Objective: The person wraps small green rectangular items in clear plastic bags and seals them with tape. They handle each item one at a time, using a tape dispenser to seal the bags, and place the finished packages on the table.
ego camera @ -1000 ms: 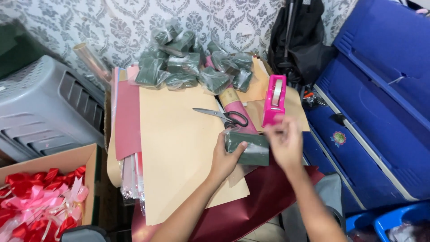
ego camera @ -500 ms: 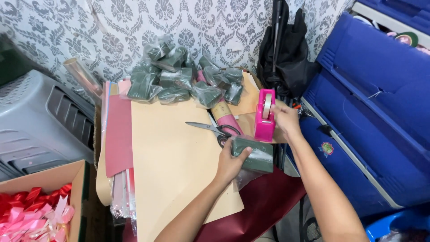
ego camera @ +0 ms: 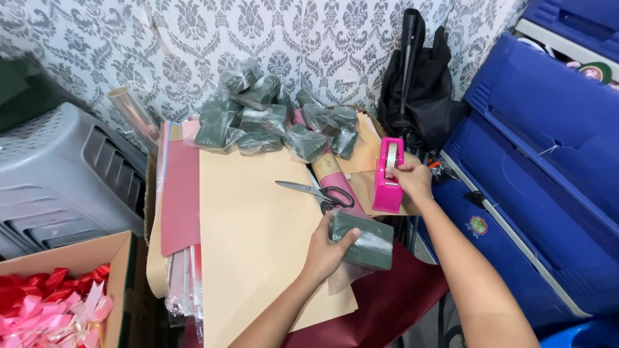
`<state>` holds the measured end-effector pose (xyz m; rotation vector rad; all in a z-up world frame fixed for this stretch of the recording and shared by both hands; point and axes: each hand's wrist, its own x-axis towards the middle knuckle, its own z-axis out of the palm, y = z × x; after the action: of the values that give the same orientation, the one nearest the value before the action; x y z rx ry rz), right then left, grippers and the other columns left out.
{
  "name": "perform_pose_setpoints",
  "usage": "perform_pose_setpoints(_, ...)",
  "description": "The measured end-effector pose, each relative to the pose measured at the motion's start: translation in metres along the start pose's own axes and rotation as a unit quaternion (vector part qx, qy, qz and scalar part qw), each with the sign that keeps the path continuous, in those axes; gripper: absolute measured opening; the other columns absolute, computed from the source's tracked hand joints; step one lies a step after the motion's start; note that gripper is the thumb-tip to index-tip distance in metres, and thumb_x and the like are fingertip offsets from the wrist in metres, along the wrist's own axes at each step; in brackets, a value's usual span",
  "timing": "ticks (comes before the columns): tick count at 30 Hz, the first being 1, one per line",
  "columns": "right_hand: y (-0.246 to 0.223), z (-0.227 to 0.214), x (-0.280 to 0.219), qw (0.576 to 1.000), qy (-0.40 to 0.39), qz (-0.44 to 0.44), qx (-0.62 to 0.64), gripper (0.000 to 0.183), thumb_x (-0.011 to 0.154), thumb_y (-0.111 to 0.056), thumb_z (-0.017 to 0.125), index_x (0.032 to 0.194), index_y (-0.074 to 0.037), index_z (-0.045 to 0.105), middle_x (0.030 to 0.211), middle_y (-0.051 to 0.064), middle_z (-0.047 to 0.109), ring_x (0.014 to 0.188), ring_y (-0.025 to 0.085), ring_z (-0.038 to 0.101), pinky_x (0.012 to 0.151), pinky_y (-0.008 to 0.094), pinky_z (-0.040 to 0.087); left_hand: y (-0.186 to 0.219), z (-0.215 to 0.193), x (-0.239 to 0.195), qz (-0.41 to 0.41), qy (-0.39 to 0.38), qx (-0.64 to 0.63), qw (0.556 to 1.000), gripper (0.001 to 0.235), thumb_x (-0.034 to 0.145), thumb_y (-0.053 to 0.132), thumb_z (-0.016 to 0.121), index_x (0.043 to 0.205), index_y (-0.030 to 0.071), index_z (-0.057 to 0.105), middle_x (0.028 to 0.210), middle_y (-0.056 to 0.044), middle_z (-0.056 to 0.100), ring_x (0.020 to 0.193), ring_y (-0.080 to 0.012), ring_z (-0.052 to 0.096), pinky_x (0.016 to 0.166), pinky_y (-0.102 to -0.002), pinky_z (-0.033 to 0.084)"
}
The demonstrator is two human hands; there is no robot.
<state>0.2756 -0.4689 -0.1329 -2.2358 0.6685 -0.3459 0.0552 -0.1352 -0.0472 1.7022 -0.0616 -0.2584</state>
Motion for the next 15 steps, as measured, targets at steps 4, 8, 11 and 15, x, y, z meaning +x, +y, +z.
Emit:
perform_pose_setpoints(4, 0.01, 0.005, 0.001, 0.999, 0.041, -0.014, -0.033, 0.059, 0.093, -0.078, 0.085, 0.103, -0.02, 0.091, 0.117, 0.013, 0.087, 0.132, 0.038, 0.073, 0.109, 0.046, 0.06, -0.011, 0.008, 0.007, 0.005, 0.001, -0.013, 1.0, 0.097, 0.091, 0.048, 0.088, 0.168, 0.004, 0.05, 0.15, -0.032, 0.07, 0.149, -0.0481, 0.063, 0.117, -0.056, 0.056)
perform_pose_setpoints(8, 0.007, 0.005, 0.004, 0.998, 0.01, -0.028, -0.057, 0.061, 0.102, -0.084, 0.071, 0.087, -0.028, 0.092, 0.114, 0.012, 0.087, 0.134, 0.041, 0.071, 0.114, 0.048, 0.057, -0.019, 0.014, 0.013, 0.011, 0.005, -0.022, 1.0, 0.094, 0.091, 0.048, 0.087, 0.167, 0.005, 0.052, 0.148, -0.031, 0.071, 0.148, -0.047, 0.064, 0.116, -0.055, 0.057)
perform_pose_setpoints(11, -0.006, -0.001, -0.014, 0.999, 0.001, -0.007, -0.033, 0.063, 0.103, -0.083, 0.068, 0.09, -0.027, 0.093, 0.119, 0.015, 0.086, 0.135, 0.042, 0.071, 0.115, 0.047, 0.056, -0.017, 0.014, 0.009, 0.007, 0.002, -0.019, 1.0, 0.092, 0.091, 0.048, 0.087, 0.166, 0.006, 0.053, 0.148, -0.031, 0.072, 0.149, -0.0469, 0.064, 0.118, -0.054, 0.056)
perform_pose_setpoints(15, -0.006, -0.002, -0.014, 1.0, -0.005, 0.001, -0.013, 0.066, 0.105, -0.081, 0.067, 0.089, -0.023, 0.093, 0.109, 0.014, 0.087, 0.129, 0.04, 0.074, 0.109, 0.047, 0.06, -0.02, 0.015, 0.01, 0.004, 0.004, -0.015, 1.0, 0.091, 0.091, 0.049, 0.088, 0.165, 0.009, 0.054, 0.147, -0.028, 0.073, 0.148, -0.0442, 0.065, 0.117, -0.053, 0.057)
